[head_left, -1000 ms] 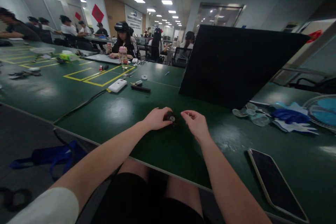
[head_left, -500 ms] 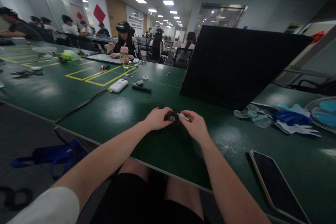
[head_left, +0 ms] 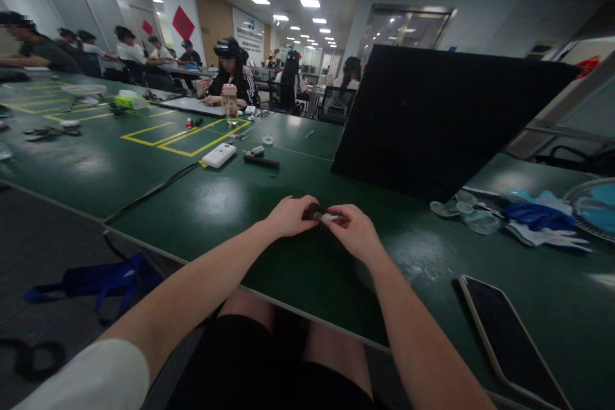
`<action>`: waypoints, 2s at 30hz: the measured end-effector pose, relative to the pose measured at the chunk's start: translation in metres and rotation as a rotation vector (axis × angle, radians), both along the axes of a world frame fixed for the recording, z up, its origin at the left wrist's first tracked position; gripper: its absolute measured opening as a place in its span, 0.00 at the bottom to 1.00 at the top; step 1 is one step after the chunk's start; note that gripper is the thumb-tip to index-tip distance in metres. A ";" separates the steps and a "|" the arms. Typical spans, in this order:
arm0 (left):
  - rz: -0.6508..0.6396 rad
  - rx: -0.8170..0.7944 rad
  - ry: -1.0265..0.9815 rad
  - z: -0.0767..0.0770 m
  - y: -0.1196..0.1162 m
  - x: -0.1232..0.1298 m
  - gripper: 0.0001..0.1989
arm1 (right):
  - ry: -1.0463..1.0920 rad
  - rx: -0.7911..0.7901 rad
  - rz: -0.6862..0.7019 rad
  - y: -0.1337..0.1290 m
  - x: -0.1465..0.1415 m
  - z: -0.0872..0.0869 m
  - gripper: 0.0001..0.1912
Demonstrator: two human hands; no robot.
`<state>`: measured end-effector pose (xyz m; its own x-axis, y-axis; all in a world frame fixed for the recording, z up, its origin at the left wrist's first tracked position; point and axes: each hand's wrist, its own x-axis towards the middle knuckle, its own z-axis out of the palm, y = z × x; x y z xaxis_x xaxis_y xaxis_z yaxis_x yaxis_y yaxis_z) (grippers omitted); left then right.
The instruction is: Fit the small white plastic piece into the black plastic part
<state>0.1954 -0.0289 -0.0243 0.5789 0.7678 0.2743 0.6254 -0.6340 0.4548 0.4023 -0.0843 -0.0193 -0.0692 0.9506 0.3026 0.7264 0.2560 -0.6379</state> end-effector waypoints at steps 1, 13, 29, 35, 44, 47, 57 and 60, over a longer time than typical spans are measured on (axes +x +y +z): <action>0.001 -0.002 -0.003 0.000 0.000 0.000 0.23 | 0.011 0.005 0.002 -0.001 0.000 0.001 0.15; 0.000 -0.065 -0.013 0.005 -0.003 -0.002 0.22 | 0.039 -0.058 -0.103 -0.004 -0.001 0.004 0.18; 0.131 -0.042 -0.112 -0.003 0.023 -0.061 0.24 | -0.009 -0.113 -0.274 -0.001 0.007 0.011 0.32; 0.427 -0.015 -0.042 0.010 0.031 -0.170 0.27 | -0.028 -0.229 -0.219 0.003 0.005 0.004 0.30; 0.219 0.247 0.259 0.025 0.022 -0.221 0.25 | -0.094 -0.297 -0.161 0.011 0.013 -0.001 0.30; 0.256 0.282 0.250 0.019 0.023 -0.229 0.25 | -0.101 -0.302 -0.156 0.012 0.015 -0.003 0.29; 0.832 -0.105 -0.754 -0.023 0.066 -0.199 0.27 | -0.130 -0.344 -0.151 0.008 0.008 0.005 0.30; 0.726 -0.204 -0.889 -0.025 0.070 -0.168 0.25 | -0.142 -0.337 -0.127 0.008 0.009 0.006 0.31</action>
<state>0.0275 0.0412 -0.0497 -0.3489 0.9166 0.1951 0.2211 -0.1218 0.9676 0.4110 -0.0766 -0.0136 0.0367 0.9988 -0.0328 0.8259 -0.0488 -0.5616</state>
